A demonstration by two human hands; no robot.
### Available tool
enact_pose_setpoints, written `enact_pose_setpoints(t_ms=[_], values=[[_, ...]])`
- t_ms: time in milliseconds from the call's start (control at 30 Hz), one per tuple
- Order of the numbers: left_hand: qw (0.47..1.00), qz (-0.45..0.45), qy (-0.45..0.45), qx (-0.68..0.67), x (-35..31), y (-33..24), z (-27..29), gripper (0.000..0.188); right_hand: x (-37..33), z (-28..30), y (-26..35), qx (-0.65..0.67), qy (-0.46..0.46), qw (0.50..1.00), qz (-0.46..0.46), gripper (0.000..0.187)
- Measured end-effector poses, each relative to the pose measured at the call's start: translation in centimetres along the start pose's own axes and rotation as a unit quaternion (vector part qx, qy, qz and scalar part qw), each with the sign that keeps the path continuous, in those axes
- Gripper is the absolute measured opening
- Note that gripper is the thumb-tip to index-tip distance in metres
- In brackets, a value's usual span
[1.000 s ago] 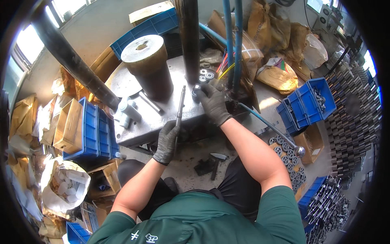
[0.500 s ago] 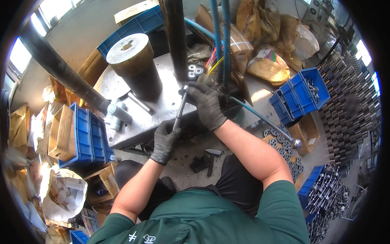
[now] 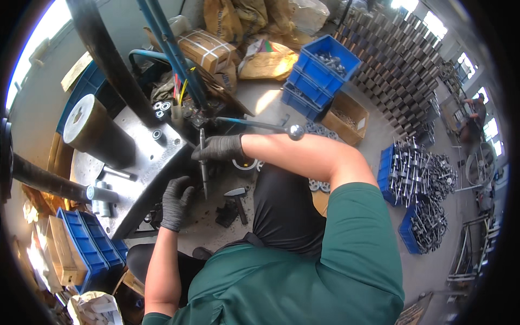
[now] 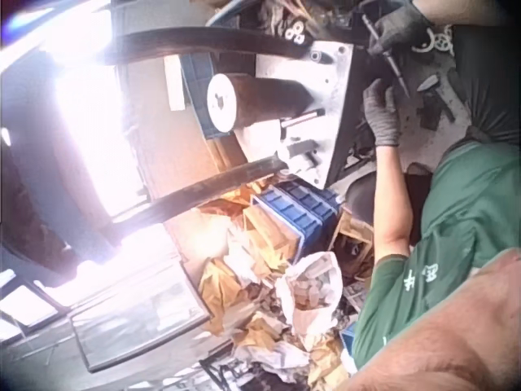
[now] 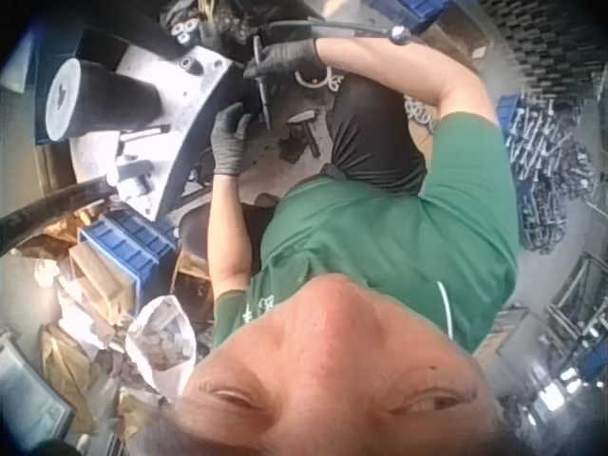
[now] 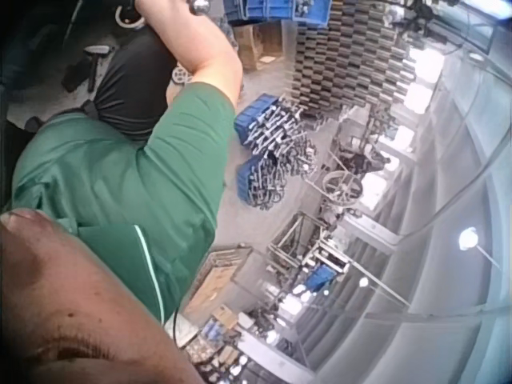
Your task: The person assembles metal components by hand using an industrial manual press, then sorts the finished parts into blue plastic bins on a sorting table.
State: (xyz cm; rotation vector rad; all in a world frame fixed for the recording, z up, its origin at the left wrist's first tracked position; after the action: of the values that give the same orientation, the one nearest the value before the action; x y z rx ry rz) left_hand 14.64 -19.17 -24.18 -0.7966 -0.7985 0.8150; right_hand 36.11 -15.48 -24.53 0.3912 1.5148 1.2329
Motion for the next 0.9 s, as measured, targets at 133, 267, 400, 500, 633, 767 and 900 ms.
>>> enact_pose_setpoints(t_ms=[133, 267, 400, 500, 633, 767, 900], values=[[0.992, 0.091, 0.072, 0.041, -0.3, 4.7, -1.0, 0.015, -7.3, 10.1, -8.0, -0.185, -0.126, 0.974, -0.035, 0.043], [0.987, 0.142, 0.08, 0.0, -0.7, 7.5, -1.6, 0.019, -17.0, 16.6, -18.2, -0.321, -0.302, 0.897, -0.039, 0.048], [0.983, 0.164, 0.077, -0.001, -1.2, 7.8, -1.8, 0.028, -26.3, 18.0, -33.5, 0.024, -0.491, 0.868, -0.073, 0.036], [0.978, 0.175, 0.107, 0.038, -2.0, 8.3, -2.3, 0.027, -32.1, 15.8, -42.1, 0.213, -0.593, 0.775, -0.052, 0.041], [0.971, 0.151, 0.148, 0.116, -3.1, 10.1, -2.9, 0.023, -35.4, 12.6, -49.2, 0.345, -0.7, 0.624, -0.038, 0.031], [0.965, 0.171, 0.165, 0.108, -4.0, 12.6, -3.8, 0.025, -34.5, 10.4, -53.7, 0.444, -0.731, 0.518, -0.027, 0.031], [0.963, 0.176, 0.19, 0.075, -4.6, 12.8, -4.4, 0.036, -33.7, 10.8, -53.6, 0.399, -0.745, 0.534, -0.014, 0.03]])
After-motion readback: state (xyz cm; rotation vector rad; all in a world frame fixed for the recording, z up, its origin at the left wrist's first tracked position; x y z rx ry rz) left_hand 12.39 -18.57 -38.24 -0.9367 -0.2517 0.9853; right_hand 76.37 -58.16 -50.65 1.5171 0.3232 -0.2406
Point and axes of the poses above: each hand's wrist, its own x-axis towards the middle knuckle, its own z-axis out of the back of the hand, y = z × x, the point moved 9 cm from there along x, towards the middle knuckle, and after that the axes turned 6 degrees about -x, right-handed, at the moved point
